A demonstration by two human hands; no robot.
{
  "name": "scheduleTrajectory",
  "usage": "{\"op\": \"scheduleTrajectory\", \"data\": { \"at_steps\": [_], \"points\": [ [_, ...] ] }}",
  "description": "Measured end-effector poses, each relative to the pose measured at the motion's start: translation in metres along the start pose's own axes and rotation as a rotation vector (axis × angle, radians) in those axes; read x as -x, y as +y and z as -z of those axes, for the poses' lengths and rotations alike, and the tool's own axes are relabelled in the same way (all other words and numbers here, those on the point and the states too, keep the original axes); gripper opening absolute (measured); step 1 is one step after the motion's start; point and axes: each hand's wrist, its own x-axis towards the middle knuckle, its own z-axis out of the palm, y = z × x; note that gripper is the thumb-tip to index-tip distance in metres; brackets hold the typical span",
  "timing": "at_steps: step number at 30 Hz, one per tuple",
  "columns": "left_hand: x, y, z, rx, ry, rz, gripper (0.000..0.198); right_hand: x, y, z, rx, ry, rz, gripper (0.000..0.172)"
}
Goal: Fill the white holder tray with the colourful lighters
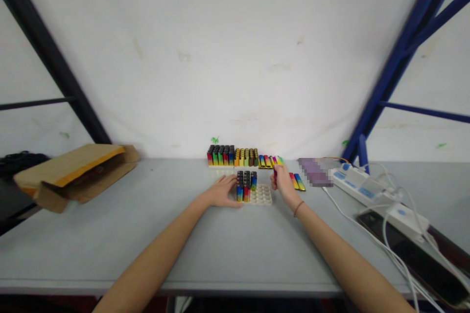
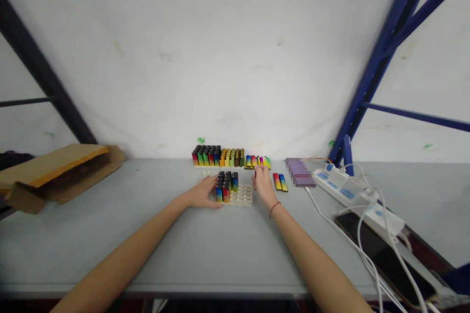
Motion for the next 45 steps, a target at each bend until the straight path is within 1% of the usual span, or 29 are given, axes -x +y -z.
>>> {"op": "scheduleTrajectory", "data": {
  "at_steps": [2,5,6,9,11,16,23,28,31,34,35,36,37,39,41,43,45],
  "points": [
    [0.000,0.000,0.000,0.002,0.003,0.002,0.099,0.001,-0.001,0.001,0.089,-0.056,0.089,0.030],
    [0.000,0.001,0.000,0.009,0.006,-0.002,0.099,0.002,-0.005,0.005,0.257,-0.155,0.254,0.033],
    [0.000,0.002,0.001,0.012,0.009,-0.004,0.099,0.001,-0.007,0.006,0.297,-0.193,0.288,0.033],
    [0.000,0.003,0.001,0.015,0.012,0.001,0.099,0.002,-0.008,0.009,0.339,-0.298,0.307,0.035],
    [0.000,0.003,0.002,0.013,0.008,0.007,0.100,0.002,-0.006,0.009,0.350,-0.335,0.309,0.034],
    [0.000,0.003,0.002,0.000,-0.003,0.008,0.100,0.006,-0.002,0.006,0.413,-0.370,0.358,0.029],
    [0.000,0.002,0.001,-0.005,-0.006,-0.009,0.100,0.012,-0.007,0.004,0.496,-0.387,0.432,0.023],
    [0.000,0.000,0.000,0.000,0.007,-0.011,0.100,0.013,-0.009,0.005,0.532,-0.402,0.521,0.023],
    [0.000,0.001,0.000,0.003,0.006,-0.009,0.099,0.014,-0.010,0.005,0.547,-0.438,0.538,0.023],
    [0.000,0.002,0.001,-0.003,-0.012,0.000,0.099,0.013,-0.013,0.007,0.590,-0.513,0.530,0.026],
    [0.000,0.002,0.001,-0.003,-0.013,0.003,0.099,0.011,-0.015,0.009,0.605,-0.521,0.522,0.028],
    [0.000,0.002,0.001,-0.001,-0.009,0.004,0.099,0.009,-0.018,0.012,0.623,-0.501,0.509,0.029],
    [0.000,0.002,0.001,0.003,-0.003,0.003,0.098,0.005,-0.020,0.017,0.647,-0.452,0.486,0.031],
    [0.000,0.002,0.001,0.013,0.005,-0.001,0.097,-0.003,-0.026,0.030,0.753,-0.295,0.404,0.031],
    [0.000,0.001,0.001,0.020,0.003,0.001,0.097,-0.010,-0.031,0.046,0.965,-0.167,0.276,0.030],
    [0.000,0.000,0.000,0.027,0.007,0.002,0.097,-0.015,-0.032,0.061,1.209,-0.115,0.122,0.028],
    [0.000,-0.001,0.000,0.033,0.017,-0.009,0.098,-0.017,-0.031,0.071,1.383,-0.106,-0.017,0.029]
  ]
}}
